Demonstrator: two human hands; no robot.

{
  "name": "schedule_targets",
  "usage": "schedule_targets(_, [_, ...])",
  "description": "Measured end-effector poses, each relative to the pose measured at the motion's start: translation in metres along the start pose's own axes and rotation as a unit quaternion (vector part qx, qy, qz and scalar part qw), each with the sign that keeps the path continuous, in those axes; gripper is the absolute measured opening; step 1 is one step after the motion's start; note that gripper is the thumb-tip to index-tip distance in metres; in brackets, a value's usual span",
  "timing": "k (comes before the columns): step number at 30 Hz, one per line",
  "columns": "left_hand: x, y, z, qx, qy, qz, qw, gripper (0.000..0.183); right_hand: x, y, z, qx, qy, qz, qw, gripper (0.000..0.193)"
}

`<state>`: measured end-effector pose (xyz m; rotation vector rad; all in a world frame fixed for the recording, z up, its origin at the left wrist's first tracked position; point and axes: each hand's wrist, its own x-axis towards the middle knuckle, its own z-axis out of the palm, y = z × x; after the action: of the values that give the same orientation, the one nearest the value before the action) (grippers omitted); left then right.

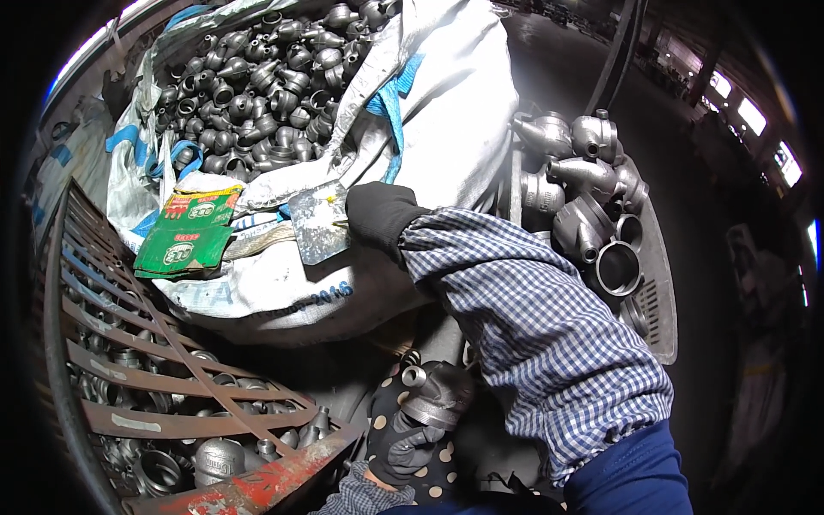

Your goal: The person scrapes the interior and exterior surfaces of metal valve body castings using a small handheld scraper tool, then places them into a plastic bin.

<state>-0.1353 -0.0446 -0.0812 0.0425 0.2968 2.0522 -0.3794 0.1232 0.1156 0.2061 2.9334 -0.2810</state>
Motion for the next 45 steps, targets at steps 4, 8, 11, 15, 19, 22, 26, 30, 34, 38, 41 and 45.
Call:
schedule_targets(4, [-0.003, 0.004, 0.009, 0.038, 0.023, 0.001, 0.999, 0.064, -0.001, 0.0, 0.0, -0.019, 0.0, 0.009, 1.0, 0.031])
schedule_targets(8, [-0.006, 0.005, 0.015, 0.057, 0.034, 0.012, 0.998, 0.062, 0.001, 0.001, 0.0, -0.021, 0.006, -0.023, 0.999, 0.026])
schedule_targets(11, [-0.007, 0.002, 0.01, 0.124, 0.025, 0.03, 0.991, 0.06, -0.001, -0.001, -0.002, -0.041, 0.012, -0.043, 0.998, 0.023])
schedule_targets(15, [-0.006, 0.003, 0.015, 0.089, 0.047, 0.019, 0.995, 0.059, -0.004, -0.001, -0.003, -0.037, 0.006, -0.053, 0.998, 0.023])
schedule_targets(19, [-0.003, 0.013, 0.033, 0.062, 0.063, -0.011, 0.996, 0.062, -0.003, 0.006, -0.001, -0.004, -0.006, -0.048, 0.999, 0.026])
schedule_targets(22, [-0.001, 0.002, 0.016, -0.012, 0.023, 0.001, 1.0, 0.064, 0.001, 0.011, 0.001, 0.052, 0.004, -0.054, 0.997, 0.028])
schedule_targets(26, [0.008, 0.002, 0.016, 0.009, -0.03, 0.014, 0.999, 0.067, -0.018, 0.038, -0.018, 0.224, -0.025, -0.126, 0.966, 0.028])
schedule_targets(30, [0.009, -0.008, -0.005, 0.131, -0.026, 0.067, 0.989, 0.062, -0.117, 0.051, -0.058, 0.456, -0.092, -0.061, 0.883, 0.032])
schedule_targets(34, [-0.001, -0.001, 0.031, 0.134, 0.061, 0.107, 0.983, 0.062, -0.231, 0.081, -0.024, 0.435, 0.005, -0.19, 0.88, 0.035])
schedule_targets(38, [0.007, -0.009, 0.05, 0.111, 0.029, 0.113, 0.987, 0.055, -0.336, 0.101, 0.041, 0.515, 0.006, -0.056, 0.856, 0.041])
schedule_targets(41, [-0.001, -0.013, 0.053, 0.132, 0.037, 0.069, 0.988, 0.041, -0.383, 0.097, 0.075, 0.522, 0.062, 0.023, 0.85, 0.042])
schedule_targets(45, [-0.018, -0.034, 0.063, 0.165, 0.026, 0.058, 0.984, 0.034, -0.407, 0.092, 0.108, 0.434, 0.198, -0.013, 0.879, 0.043])
